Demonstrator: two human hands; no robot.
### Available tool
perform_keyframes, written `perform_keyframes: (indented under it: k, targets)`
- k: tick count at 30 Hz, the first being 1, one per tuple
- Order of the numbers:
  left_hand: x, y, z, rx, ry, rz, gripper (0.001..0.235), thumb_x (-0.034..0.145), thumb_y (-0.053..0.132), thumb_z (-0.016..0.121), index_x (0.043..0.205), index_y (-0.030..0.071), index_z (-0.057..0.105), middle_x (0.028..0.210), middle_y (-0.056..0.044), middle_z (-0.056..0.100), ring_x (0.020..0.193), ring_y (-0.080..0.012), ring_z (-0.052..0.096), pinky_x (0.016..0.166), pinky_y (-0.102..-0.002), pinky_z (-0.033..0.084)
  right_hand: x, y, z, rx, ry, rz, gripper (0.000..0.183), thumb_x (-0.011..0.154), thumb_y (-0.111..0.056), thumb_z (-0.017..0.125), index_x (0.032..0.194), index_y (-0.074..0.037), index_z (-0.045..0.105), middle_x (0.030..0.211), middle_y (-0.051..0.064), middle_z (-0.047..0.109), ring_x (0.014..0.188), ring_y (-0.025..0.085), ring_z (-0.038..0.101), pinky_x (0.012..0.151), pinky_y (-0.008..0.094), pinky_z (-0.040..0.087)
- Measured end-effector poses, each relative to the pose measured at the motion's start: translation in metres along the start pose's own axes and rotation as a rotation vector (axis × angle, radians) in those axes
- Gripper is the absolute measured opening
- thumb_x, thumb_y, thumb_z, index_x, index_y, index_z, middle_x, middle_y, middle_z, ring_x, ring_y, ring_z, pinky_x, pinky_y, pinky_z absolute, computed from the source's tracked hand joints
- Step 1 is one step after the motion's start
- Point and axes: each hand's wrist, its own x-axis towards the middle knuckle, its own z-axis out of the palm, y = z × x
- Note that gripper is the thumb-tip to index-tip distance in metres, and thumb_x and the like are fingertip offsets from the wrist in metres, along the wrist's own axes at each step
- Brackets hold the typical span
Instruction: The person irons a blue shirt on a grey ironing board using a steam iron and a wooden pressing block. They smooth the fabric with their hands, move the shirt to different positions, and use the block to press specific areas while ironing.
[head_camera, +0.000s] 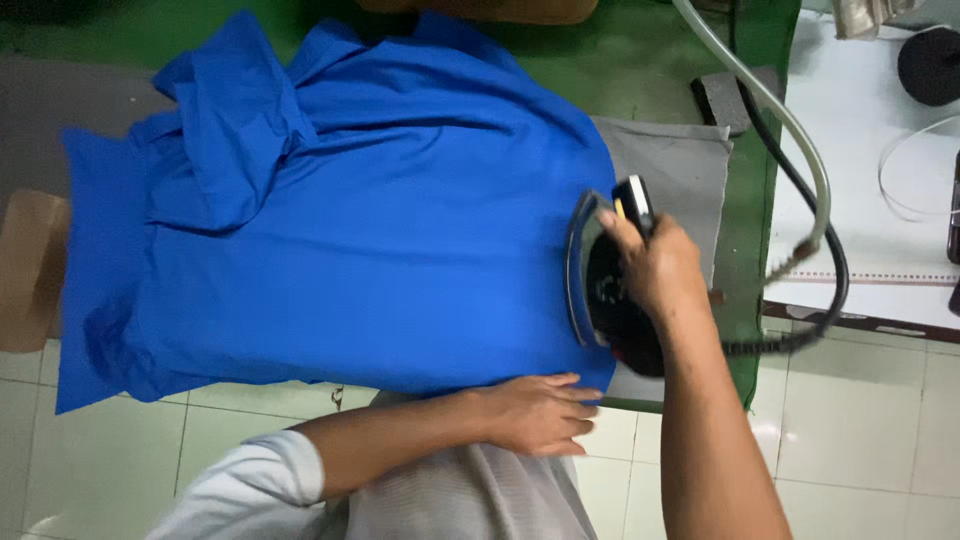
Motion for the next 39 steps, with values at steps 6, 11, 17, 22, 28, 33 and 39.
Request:
perform_keyframes:
  k: [6, 11, 17, 22, 28, 33, 39]
  targets:
    - [-0.02, -0.09, -0.06, 0.179, 0.718, -0.157, 0.02, 0.096, 0.031, 0.067, 0.086, 0.015, 0.061, 0.082, -0.004, 0.061, 0.08, -0.028, 0.06, 0.077, -0.046, 0.049, -0.054, 0.027, 0.01, 0.077, 0.003, 0.002, 0.081, 0.096, -0.071, 0.062, 0.116, 0.007, 0.065, 0.1, 0.036, 0.07, 0.107, 0.053, 0.067, 0.087, 0.062, 0.052]
    - [0.027, -0.161, -0.087, 0.178, 0.546, -0.335, 0.037, 0.1, 0.014, 0.057, 0.136, 0.007, 0.062, 0.13, -0.018, 0.067, 0.131, -0.0414, 0.058, 0.111, -0.053, 0.048, -0.054, 0.042, 0.02, 0.086, 0.019, 0.043, 0.077, 0.095, -0.073, 0.064, 0.111, 0.002, 0.067, 0.091, 0.027, 0.073, 0.102, 0.048, 0.07, 0.086, 0.056, 0.053]
    - [0.057, -0.172, -0.092, 0.168, 0.764, -0.316, 0.031, 0.097, 0.014, 0.051, 0.123, 0.018, 0.067, 0.109, -0.001, 0.07, 0.109, -0.0262, 0.067, 0.097, -0.041, 0.054, -0.028, 0.034, 0.011, 0.139, 0.072, -0.051, 0.067, 0.1, -0.065, 0.063, 0.095, 0.001, 0.067, 0.075, 0.026, 0.07, 0.089, 0.049, 0.071, 0.08, 0.056, 0.051]
    - [0.03, -0.072, -0.1, 0.089, 0.735, -0.291, 0.051, 0.089, 0.052, 0.075, 0.12, 0.013, 0.065, 0.103, -0.007, 0.062, 0.099, -0.0305, 0.063, 0.084, -0.045, 0.052, 0.015, 0.027, 0.007, 0.125, 0.057, -0.106, 0.067, 0.1, -0.068, 0.064, 0.085, -0.003, 0.071, 0.074, 0.024, 0.07, 0.09, 0.046, 0.071, 0.081, 0.054, 0.052]
    - [0.047, -0.091, -0.073, 0.1, 0.61, -0.492, 0.055, 0.082, 0.051, 0.079, 0.122, 0.017, 0.064, 0.113, -0.005, 0.053, 0.11, -0.0304, 0.055, 0.085, -0.046, 0.046, 0.055, 0.03, 0.02, 0.136, 0.073, -0.134, 0.071, 0.096, -0.075, 0.069, 0.087, -0.004, 0.069, 0.068, 0.016, 0.069, 0.085, 0.038, 0.074, 0.08, 0.051, 0.055]
    - [0.045, -0.097, -0.084, 0.129, 0.485, -0.509, 0.045, 0.089, 0.051, 0.073, 0.124, 0.024, 0.065, 0.121, -0.005, 0.049, 0.121, -0.0324, 0.051, 0.092, -0.048, 0.044, 0.026, 0.008, 0.005, 0.145, 0.061, -0.13, 0.07, 0.098, -0.073, 0.067, 0.088, -0.005, 0.07, 0.066, 0.016, 0.068, 0.082, 0.037, 0.074, 0.079, 0.048, 0.055]
    - [0.045, -0.095, -0.087, 0.139, 0.413, -0.513, 0.043, 0.09, 0.047, 0.073, 0.124, 0.022, 0.066, 0.122, -0.007, 0.049, 0.125, -0.0325, 0.049, 0.097, -0.049, 0.043, 0.025, 0.008, 0.007, 0.119, 0.071, -0.123, 0.073, 0.096, -0.074, 0.067, 0.096, -0.001, 0.07, 0.081, 0.023, 0.071, 0.097, 0.044, 0.071, 0.084, 0.053, 0.053]
